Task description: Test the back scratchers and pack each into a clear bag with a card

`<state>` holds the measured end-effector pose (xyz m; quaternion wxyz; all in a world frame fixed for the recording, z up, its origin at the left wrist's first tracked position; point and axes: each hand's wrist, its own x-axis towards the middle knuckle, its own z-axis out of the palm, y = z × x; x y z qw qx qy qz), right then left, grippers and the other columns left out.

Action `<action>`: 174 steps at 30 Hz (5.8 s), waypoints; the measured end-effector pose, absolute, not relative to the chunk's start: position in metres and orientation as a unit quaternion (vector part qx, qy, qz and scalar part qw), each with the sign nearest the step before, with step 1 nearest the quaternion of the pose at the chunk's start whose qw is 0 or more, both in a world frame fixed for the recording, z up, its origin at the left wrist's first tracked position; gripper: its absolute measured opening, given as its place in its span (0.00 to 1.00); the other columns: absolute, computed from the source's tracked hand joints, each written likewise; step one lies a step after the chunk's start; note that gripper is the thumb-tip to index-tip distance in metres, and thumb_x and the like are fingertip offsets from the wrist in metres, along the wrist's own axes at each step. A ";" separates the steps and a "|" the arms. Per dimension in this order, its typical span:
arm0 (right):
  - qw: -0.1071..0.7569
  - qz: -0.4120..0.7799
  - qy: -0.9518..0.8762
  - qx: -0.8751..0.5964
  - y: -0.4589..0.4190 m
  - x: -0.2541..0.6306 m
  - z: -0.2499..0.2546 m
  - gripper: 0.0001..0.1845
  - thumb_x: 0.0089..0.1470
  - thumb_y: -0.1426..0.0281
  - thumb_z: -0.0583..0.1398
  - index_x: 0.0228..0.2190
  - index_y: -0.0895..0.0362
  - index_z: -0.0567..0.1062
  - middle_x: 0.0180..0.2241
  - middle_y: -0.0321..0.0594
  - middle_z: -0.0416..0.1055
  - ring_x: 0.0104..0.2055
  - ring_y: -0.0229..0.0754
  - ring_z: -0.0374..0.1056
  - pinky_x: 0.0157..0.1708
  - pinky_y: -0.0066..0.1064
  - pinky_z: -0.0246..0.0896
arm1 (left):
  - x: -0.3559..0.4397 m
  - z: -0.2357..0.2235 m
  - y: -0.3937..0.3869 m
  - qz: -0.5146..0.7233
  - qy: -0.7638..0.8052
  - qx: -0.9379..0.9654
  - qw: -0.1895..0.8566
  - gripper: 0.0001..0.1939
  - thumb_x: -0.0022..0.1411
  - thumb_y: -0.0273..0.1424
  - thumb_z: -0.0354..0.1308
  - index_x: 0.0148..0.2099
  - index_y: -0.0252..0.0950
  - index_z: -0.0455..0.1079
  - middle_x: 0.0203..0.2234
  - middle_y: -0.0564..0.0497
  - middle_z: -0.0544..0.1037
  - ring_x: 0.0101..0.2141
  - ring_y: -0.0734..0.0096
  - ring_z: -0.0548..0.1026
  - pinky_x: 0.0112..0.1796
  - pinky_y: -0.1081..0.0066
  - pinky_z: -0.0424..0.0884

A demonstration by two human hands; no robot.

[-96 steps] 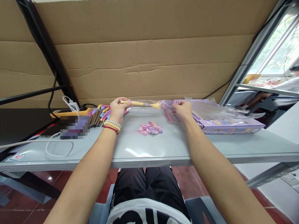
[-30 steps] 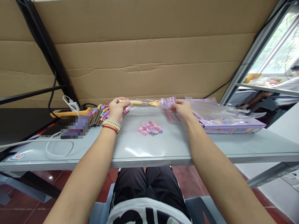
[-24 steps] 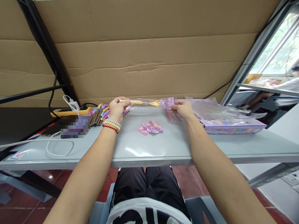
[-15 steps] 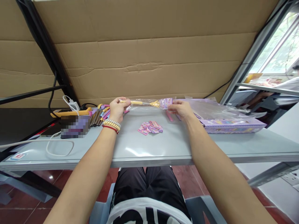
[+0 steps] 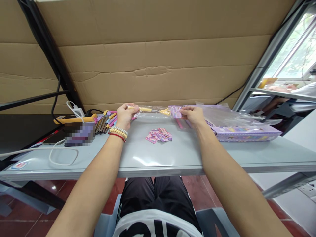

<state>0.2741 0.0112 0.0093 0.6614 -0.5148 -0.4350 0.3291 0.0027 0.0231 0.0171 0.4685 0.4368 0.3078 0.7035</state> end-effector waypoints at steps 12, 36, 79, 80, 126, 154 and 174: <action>0.647 0.337 -0.445 -0.519 0.012 0.275 0.007 0.12 0.31 0.80 0.69 0.22 0.62 0.73 0.21 0.36 0.69 0.21 0.34 0.66 0.21 0.27 0.69 | 0.003 0.018 0.023 0.705 0.308 0.431 0.472 0.17 0.34 0.21 0.68 0.29 0.33 0.67 0.23 0.53 0.75 0.24 0.75 0.73 0.30 0.72 0.70; 0.741 0.288 -0.411 -0.447 0.019 0.275 0.009 0.03 0.43 0.77 0.61 0.25 0.60 0.70 0.16 0.30 0.65 0.15 0.30 0.59 0.13 0.23 0.59 | 0.004 0.013 0.017 0.539 0.394 0.539 0.515 0.18 0.35 0.24 0.70 0.26 0.34 0.63 0.20 0.51 0.73 0.23 0.72 0.73 0.25 0.73 0.66; 0.454 0.407 -0.676 -0.415 -0.006 0.211 -0.003 0.06 0.39 0.71 0.59 0.26 0.57 0.72 0.25 0.36 0.69 0.21 0.34 0.63 0.16 0.26 0.58 | 0.035 0.002 0.008 0.469 0.349 0.564 0.583 0.05 0.49 0.22 0.64 0.29 0.30 0.70 0.22 0.49 0.75 0.24 0.71 0.73 0.33 0.65 0.72; 0.466 0.419 -0.664 -0.409 -0.006 0.213 -0.001 0.08 0.37 0.72 0.57 0.26 0.57 0.72 0.28 0.38 0.70 0.23 0.35 0.66 0.17 0.26 0.59 | 0.034 0.004 0.008 0.480 0.347 0.550 0.589 0.04 0.51 0.22 0.63 0.29 0.30 0.70 0.22 0.48 0.75 0.23 0.71 0.73 0.33 0.65 0.72; 0.416 0.141 -0.802 -0.405 -0.013 0.205 -0.005 0.08 0.45 0.65 0.58 0.22 0.58 0.69 0.23 0.35 0.68 0.25 0.33 0.58 0.26 0.26 0.52 | 0.036 0.001 0.003 0.450 0.356 0.583 0.575 0.18 0.43 0.20 0.67 0.38 0.30 0.67 0.27 0.50 0.76 0.28 0.73 0.75 0.35 0.68 0.74; 0.375 -0.015 -0.670 -0.640 -0.008 0.232 0.008 0.16 0.42 0.67 0.57 0.11 0.55 0.56 0.12 0.32 0.52 0.19 0.33 0.48 0.21 0.29 0.41 | 0.034 0.008 -0.002 0.407 0.356 0.594 0.595 0.14 0.58 0.33 0.60 0.45 0.33 0.68 0.40 0.41 0.77 0.33 0.68 0.77 0.33 0.68 0.73; 0.220 -0.014 -0.500 -0.837 0.007 0.274 -0.008 0.24 0.48 0.60 0.59 0.43 0.62 0.76 0.45 0.61 0.72 0.47 0.59 0.70 0.41 0.42 0.64 | 0.033 0.007 -0.001 0.378 0.418 0.642 0.520 0.09 0.55 0.34 0.61 0.36 0.34 0.68 0.35 0.45 0.77 0.30 0.72 0.74 0.29 0.73 0.70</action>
